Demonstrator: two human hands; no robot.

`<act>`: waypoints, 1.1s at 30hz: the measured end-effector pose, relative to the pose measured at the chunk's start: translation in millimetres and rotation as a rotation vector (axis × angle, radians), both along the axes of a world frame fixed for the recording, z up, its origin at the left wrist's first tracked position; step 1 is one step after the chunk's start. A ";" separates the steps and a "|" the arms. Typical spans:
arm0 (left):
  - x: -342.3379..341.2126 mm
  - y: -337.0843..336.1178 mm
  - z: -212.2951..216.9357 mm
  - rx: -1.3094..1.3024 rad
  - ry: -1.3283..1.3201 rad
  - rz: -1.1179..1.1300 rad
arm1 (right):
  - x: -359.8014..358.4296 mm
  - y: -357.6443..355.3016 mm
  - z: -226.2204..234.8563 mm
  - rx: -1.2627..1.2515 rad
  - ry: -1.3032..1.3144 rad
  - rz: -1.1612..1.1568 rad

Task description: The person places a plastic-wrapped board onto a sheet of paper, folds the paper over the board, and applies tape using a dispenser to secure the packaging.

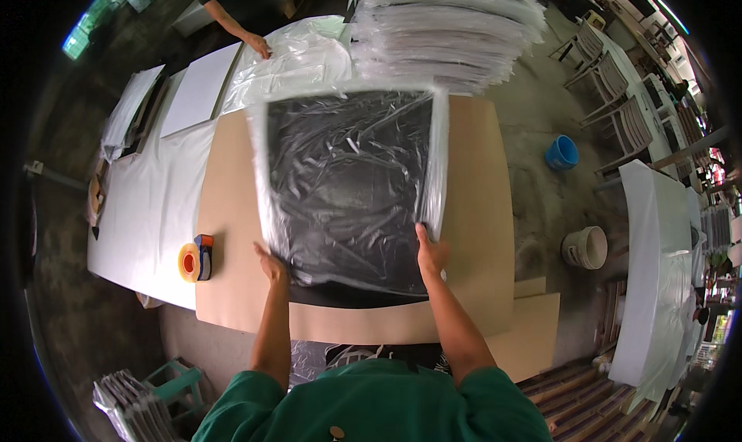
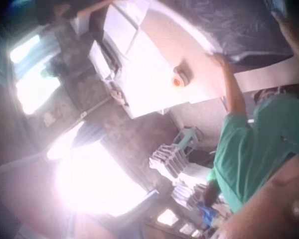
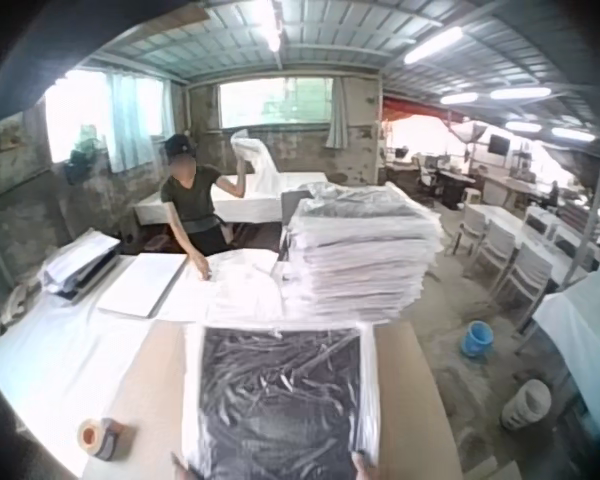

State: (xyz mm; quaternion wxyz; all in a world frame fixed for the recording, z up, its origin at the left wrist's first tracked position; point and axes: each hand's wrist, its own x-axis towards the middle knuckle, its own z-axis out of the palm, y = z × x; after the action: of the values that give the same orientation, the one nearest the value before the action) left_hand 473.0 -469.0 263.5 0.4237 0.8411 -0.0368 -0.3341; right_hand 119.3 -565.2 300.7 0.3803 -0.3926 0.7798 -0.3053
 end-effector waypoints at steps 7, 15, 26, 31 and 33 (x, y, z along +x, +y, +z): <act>16.1 -19.4 4.0 0.434 -0.285 -0.325 | 39.3 -24.0 -24.2 0.195 0.211 0.126; 129.8 37.0 41.1 0.676 -1.208 -0.178 | 23.9 -24.4 -50.0 0.351 0.172 0.174; 280.6 92.8 9.6 0.801 -0.720 0.197 | 21.3 -28.0 -64.8 0.123 0.261 0.150; 263.9 82.2 -6.5 0.734 -0.733 -0.197 | 35.6 -27.1 -42.3 0.186 0.302 0.164; 266.0 75.1 2.4 0.746 -0.616 -0.167 | 35.9 -27.2 -39.3 0.212 0.293 0.178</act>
State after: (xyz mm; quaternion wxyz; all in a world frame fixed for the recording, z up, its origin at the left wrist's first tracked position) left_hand 739.1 -393.8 265.9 0.0348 0.9894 -0.1056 -0.0930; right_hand 155.1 -592.3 261.3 0.3274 -0.4580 0.8168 -0.1261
